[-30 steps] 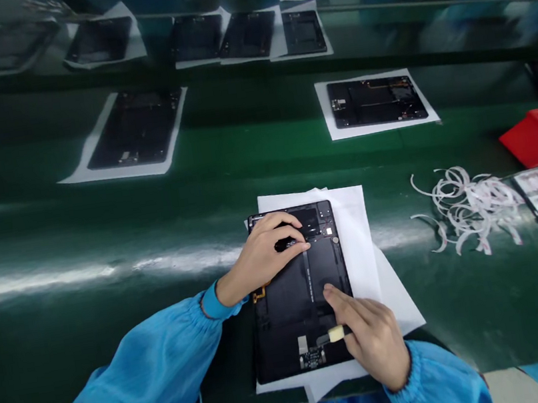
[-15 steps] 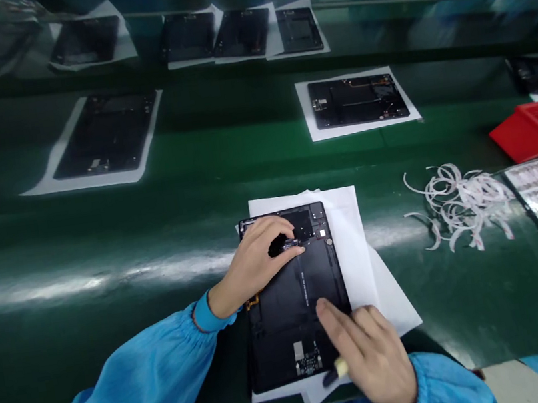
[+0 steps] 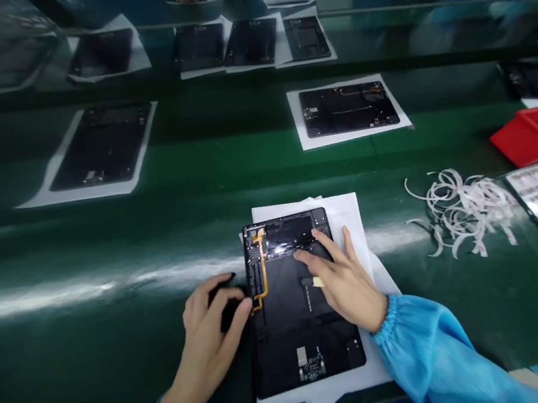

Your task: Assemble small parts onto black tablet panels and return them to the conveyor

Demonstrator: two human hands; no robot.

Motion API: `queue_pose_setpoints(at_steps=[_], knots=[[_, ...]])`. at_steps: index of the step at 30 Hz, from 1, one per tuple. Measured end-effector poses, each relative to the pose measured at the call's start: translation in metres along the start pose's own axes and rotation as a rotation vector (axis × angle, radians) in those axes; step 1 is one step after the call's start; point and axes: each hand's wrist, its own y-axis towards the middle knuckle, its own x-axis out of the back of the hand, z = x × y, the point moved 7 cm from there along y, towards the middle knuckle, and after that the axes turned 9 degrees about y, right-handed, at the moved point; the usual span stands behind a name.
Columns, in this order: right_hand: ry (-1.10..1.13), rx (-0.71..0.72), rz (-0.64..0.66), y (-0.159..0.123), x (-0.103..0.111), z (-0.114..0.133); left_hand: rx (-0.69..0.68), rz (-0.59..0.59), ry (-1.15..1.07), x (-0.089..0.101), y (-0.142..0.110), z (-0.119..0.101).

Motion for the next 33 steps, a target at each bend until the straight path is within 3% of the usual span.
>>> queue_pose_setpoints(at_steps=[5, 11, 16, 18, 22, 24, 27, 33], knots=[[0.144, 0.014, -0.234, -0.010, 0.008, -0.012, 0.075, 0.075, 0.018, -0.012, -0.047, -0.005], [0.194, -0.003, -0.396, -0.010, 0.011, -0.015, 0.229, 0.153, -0.264, -0.027, -0.057, -0.021], [0.122, -0.123, -0.505, -0.023, 0.036, -0.029, 0.375, 0.103, -0.635, -0.029, -0.058, -0.019], [-0.008, -0.283, -0.465, -0.035, 0.047, -0.044, 0.445, 0.169, -0.749, -0.031, -0.056, -0.014], [-0.201, -0.613, -0.180, -0.054, 0.045, -0.068, 0.467, 0.280, -0.759, -0.030, -0.046, -0.009], [-0.213, -0.640, -0.081, -0.054, 0.037, -0.065, 0.445, 0.272, -0.696, -0.028, -0.039, -0.008], [-0.194, -0.614, -0.037, -0.049, 0.028, -0.056, 0.383, 0.255, -0.609, -0.029, -0.029, -0.014], [0.089, -0.527, -0.145, -0.055, 0.022, -0.051, 0.345, 0.204, -0.632, -0.032, -0.019, -0.022]])
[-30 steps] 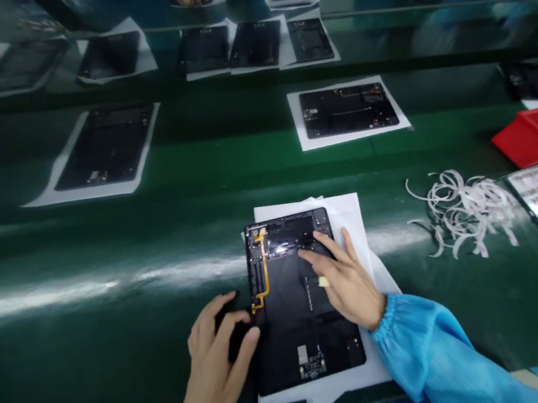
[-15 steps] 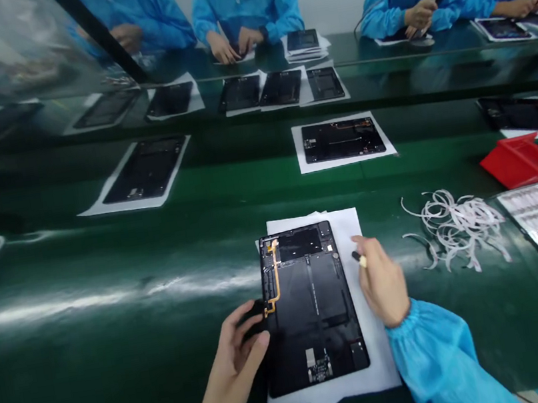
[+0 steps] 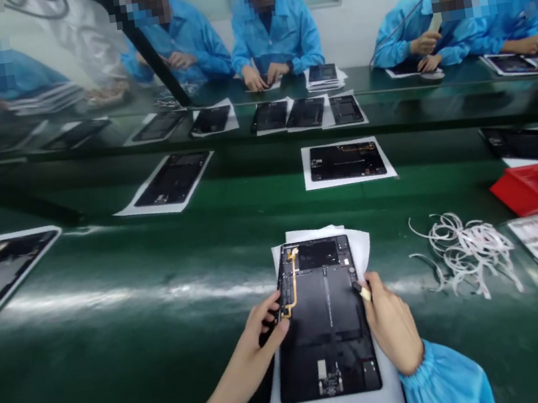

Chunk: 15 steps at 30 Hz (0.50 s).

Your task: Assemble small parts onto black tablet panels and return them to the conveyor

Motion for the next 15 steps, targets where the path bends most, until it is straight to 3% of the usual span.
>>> queue_pose_setpoints(at_steps=[5, 9, 12, 15], knots=[[0.418, -0.062, -0.040, 0.001, -0.001, -0.009, 0.061, 0.028, -0.047, -0.002, 0.000, -0.001], [0.746, -0.158, -0.102, 0.005, 0.003, -0.016, -0.099, 0.023, -0.001, 0.016, 0.016, -0.026], [0.705, -0.134, -0.185, 0.004, 0.016, -0.012, -0.206, -0.078, -0.012, 0.047, 0.069, -0.054], [0.491, -0.078, -0.235, -0.003, 0.030, 0.000, -0.186, -0.204, 0.030, 0.072, 0.155, -0.080]])
